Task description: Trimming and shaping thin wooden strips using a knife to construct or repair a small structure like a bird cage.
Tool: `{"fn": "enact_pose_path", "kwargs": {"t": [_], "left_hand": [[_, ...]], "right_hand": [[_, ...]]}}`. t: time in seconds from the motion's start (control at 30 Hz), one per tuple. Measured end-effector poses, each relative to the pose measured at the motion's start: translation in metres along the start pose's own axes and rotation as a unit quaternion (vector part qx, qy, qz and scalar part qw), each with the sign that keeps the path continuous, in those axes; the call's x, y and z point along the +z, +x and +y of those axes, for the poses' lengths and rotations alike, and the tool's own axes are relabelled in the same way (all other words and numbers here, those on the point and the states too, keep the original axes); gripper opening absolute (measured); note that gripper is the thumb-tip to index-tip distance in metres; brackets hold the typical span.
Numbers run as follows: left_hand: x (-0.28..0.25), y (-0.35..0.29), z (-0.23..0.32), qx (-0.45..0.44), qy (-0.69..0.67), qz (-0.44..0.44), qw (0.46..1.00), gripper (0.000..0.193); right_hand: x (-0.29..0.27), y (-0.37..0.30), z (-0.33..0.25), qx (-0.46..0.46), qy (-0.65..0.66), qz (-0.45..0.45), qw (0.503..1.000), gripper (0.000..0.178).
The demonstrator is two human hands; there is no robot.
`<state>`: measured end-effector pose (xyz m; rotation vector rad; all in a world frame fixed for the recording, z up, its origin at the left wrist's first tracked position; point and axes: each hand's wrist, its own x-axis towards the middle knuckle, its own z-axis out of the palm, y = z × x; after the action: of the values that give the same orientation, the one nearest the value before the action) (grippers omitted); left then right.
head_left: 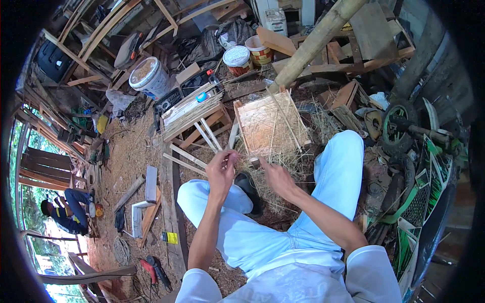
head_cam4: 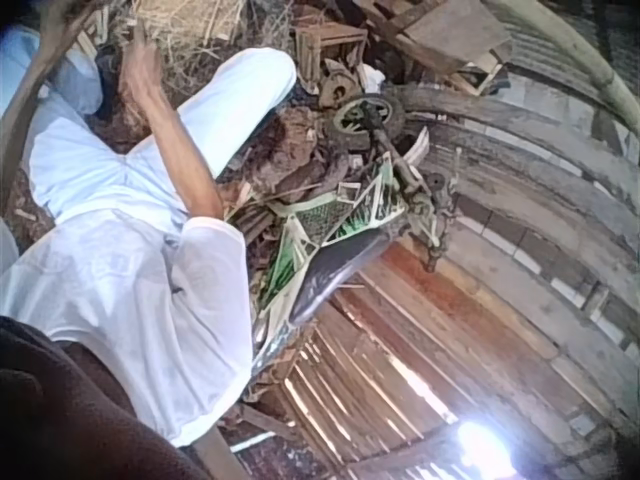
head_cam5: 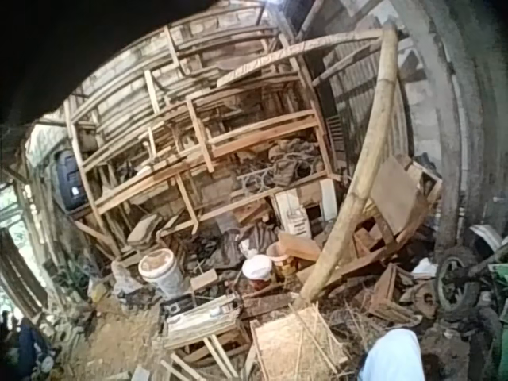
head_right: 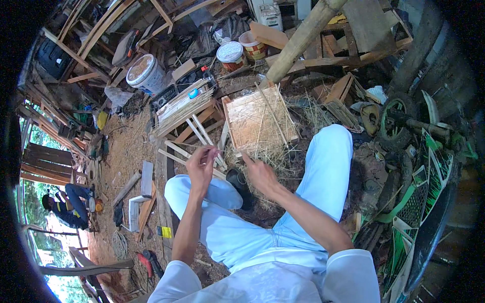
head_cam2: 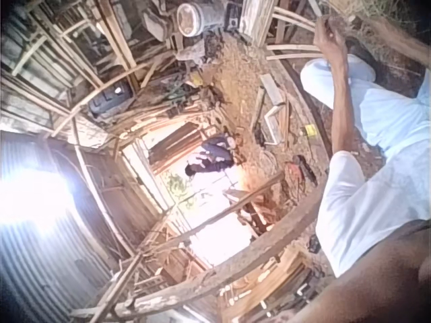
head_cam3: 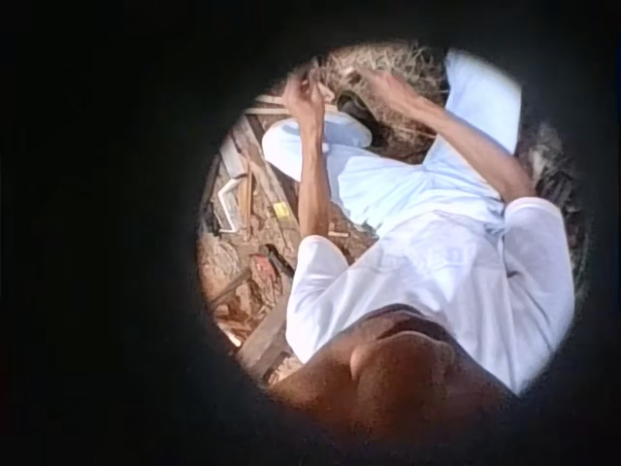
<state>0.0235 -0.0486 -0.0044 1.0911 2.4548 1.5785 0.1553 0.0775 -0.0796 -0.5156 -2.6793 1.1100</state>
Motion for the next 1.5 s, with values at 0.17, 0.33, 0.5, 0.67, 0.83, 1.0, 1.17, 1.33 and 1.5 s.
{"fn": "enact_pose_path", "kwargs": {"t": [0.17, 0.33, 0.5, 0.67, 0.83, 1.0, 1.17, 1.33, 1.5], "left_hand": [[0.001, 0.002, 0.003, -0.019, -0.003, -0.003, 1.000, 0.009], [0.001, 0.002, -0.004, -0.004, -0.004, -0.010, 1.000, 0.009], [0.001, 0.001, -0.001, -0.005, 0.022, -0.021, 1.000, 0.009], [0.005, 0.001, 0.002, -0.005, 0.008, -0.025, 1.000, 0.008], [0.004, -0.001, -0.002, -0.015, 0.015, -0.024, 0.999, 0.008], [0.005, -0.001, -0.007, 0.010, 0.019, -0.025, 0.999, 0.008], [0.006, -0.001, -0.004, 0.019, 0.031, -0.023, 0.999, 0.008], [0.003, -0.003, -0.007, 0.017, 0.024, -0.029, 0.999, 0.009], [0.003, -0.001, -0.011, 0.016, 0.022, -0.030, 0.999, 0.010]], "right_hand": [[-0.010, 0.009, 0.007, 0.056, 0.055, -0.014, 0.997, 0.053], [-0.002, 0.002, -0.007, -0.018, 0.036, 0.043, 0.998, 0.049], [-0.002, -0.001, -0.034, -0.070, 0.063, 0.052, 0.994, 0.048], [0.008, 0.001, -0.005, -0.034, 0.005, 0.015, 0.999, 0.047], [-0.007, 0.003, -0.023, -0.065, 0.043, 0.016, 0.997, 0.047], [0.014, 0.006, 0.007, -0.031, -0.022, -0.030, 0.999, 0.050], [0.013, 0.008, 0.014, 0.004, -0.021, -0.074, 0.997, 0.053], [0.016, 0.008, 0.011, -0.004, -0.014, -0.057, 0.998, 0.057], [0.030, 0.010, 0.031, -0.002, 0.005, -0.051, 0.999, 0.055]]}}
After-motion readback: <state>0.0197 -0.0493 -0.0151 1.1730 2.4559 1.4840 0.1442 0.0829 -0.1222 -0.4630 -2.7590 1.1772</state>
